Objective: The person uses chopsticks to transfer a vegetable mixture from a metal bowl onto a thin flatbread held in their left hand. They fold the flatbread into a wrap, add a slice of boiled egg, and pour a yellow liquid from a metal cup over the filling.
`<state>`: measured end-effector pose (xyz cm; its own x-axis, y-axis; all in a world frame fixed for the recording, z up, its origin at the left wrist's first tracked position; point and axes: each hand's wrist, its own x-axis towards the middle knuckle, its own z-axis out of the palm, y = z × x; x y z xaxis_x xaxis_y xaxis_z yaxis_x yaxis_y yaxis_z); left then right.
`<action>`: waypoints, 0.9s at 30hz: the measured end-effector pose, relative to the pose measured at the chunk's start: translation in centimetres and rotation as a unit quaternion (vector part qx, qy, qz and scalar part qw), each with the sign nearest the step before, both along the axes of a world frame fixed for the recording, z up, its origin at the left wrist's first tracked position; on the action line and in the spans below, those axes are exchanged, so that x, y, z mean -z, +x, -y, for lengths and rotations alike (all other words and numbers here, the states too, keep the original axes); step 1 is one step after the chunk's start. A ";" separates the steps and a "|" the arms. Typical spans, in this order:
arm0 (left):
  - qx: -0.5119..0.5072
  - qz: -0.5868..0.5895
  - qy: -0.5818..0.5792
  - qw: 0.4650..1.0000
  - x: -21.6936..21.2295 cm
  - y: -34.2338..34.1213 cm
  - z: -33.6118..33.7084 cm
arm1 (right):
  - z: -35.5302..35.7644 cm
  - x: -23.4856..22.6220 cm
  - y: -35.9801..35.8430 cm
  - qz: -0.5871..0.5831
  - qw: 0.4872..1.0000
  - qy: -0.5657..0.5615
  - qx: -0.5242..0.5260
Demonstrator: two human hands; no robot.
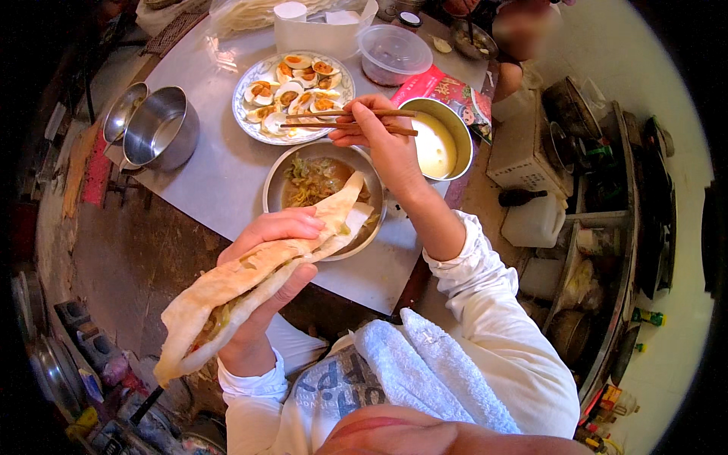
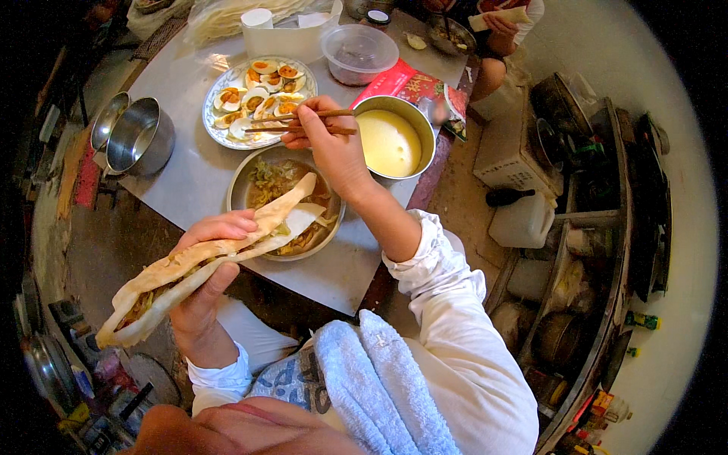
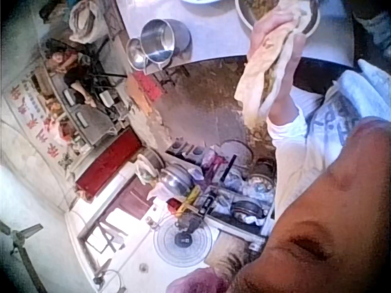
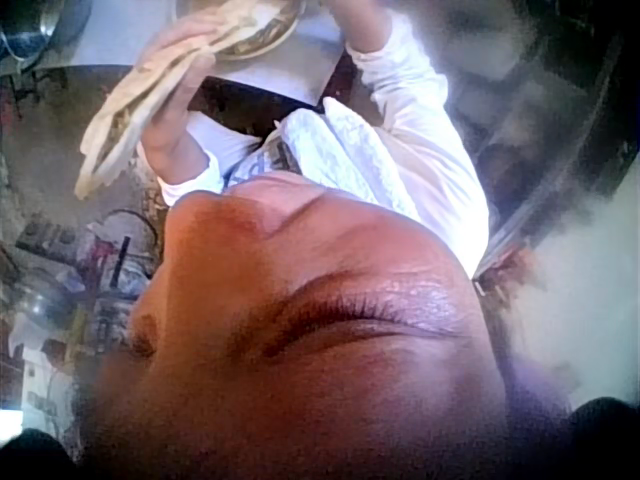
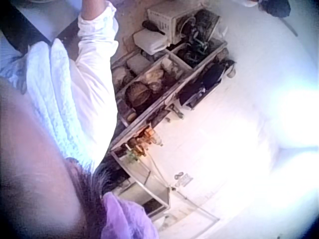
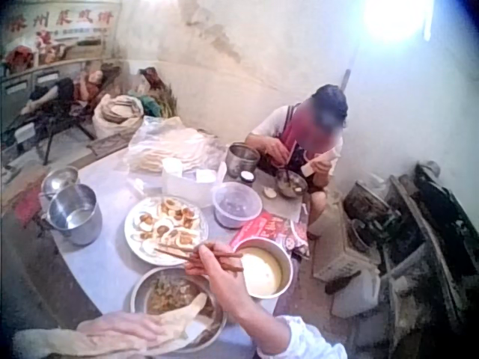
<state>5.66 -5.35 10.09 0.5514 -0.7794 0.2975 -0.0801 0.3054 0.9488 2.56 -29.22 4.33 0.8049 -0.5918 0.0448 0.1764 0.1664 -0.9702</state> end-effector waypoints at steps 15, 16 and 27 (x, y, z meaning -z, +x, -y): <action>-0.005 -0.001 0.002 1.000 -0.2 -0.1 0.1 | -0.5 1.0 0.6 -0.003 1.000 -0.011 0.008; -0.005 -0.004 0.001 1.000 -0.1 -0.1 0.2 | -0.4 1.0 0.4 -0.004 1.000 -0.013 0.010; -0.005 -0.012 0.001 1.000 -0.1 -0.2 0.2 | -1.3 1.5 0.3 -0.006 0.998 -0.065 0.003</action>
